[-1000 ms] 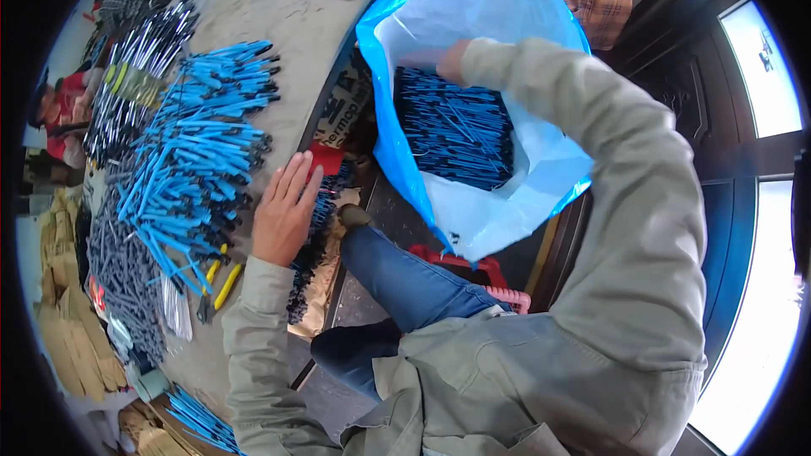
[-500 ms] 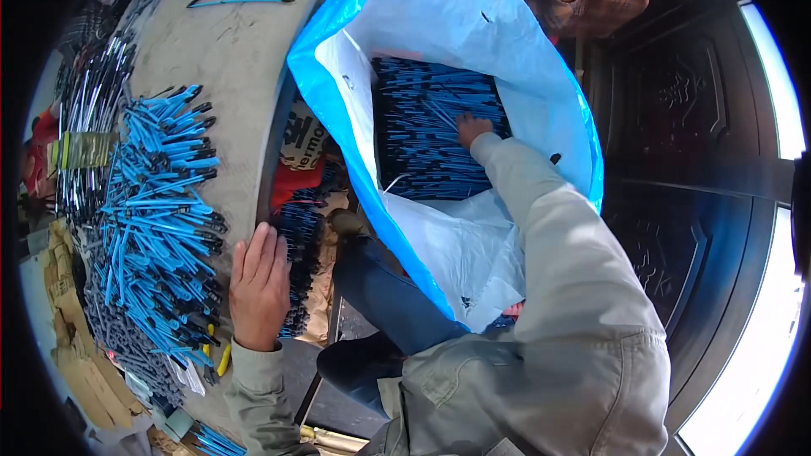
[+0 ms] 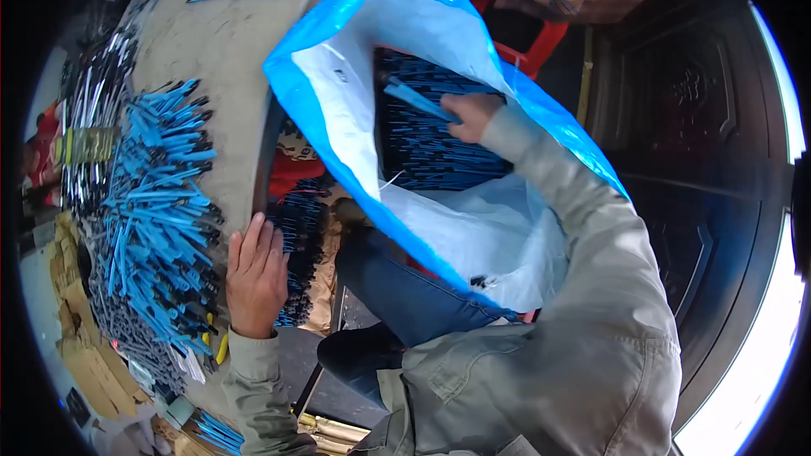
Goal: The person trims excess material from blue plastic components using pliers, then sorts the trimmed components into plastic bags.
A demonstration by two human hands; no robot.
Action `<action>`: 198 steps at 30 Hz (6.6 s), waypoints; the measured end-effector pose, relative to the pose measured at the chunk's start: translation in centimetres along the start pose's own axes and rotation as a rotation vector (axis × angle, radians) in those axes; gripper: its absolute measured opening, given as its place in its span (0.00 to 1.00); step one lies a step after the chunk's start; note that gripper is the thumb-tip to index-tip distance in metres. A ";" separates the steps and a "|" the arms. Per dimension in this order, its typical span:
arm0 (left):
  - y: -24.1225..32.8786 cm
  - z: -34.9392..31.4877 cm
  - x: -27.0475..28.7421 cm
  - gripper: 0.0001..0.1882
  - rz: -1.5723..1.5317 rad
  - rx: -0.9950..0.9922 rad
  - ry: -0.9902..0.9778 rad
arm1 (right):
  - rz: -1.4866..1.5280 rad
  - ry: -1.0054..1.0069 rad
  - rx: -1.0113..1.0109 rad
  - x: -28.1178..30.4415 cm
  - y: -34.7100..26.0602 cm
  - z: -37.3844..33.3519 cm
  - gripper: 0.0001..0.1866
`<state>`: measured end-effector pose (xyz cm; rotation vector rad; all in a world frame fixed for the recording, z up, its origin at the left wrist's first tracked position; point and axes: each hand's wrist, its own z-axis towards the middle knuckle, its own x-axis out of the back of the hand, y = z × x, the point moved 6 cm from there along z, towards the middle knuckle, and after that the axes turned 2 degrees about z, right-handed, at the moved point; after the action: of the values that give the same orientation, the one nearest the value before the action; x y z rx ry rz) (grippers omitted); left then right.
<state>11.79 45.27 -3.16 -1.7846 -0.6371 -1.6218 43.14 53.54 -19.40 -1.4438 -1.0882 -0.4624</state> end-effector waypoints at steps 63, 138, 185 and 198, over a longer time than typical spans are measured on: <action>-1.6 -0.5 -0.7 0.17 -0.104 0.117 -0.062 | 0.136 -0.608 -0.091 -8.0 15.2 16.6 0.68; -1.6 -1.3 0.1 0.15 -0.176 0.027 0.156 | -0.500 0.310 -0.228 -10.6 9.7 5.3 0.34; 18.2 -1.8 9.6 0.54 -1.267 -0.160 0.854 | -0.427 1.248 0.525 32.1 -30.7 -34.3 0.38; -1.8 -15.4 12.8 0.45 -1.458 0.271 1.459 | -0.280 0.729 0.739 16.4 -51.1 -13.0 0.39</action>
<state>1.58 34.42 10.31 0.6611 -1.2774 -2.7682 13.21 39.55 24.85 -0.4044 -0.7303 -0.6310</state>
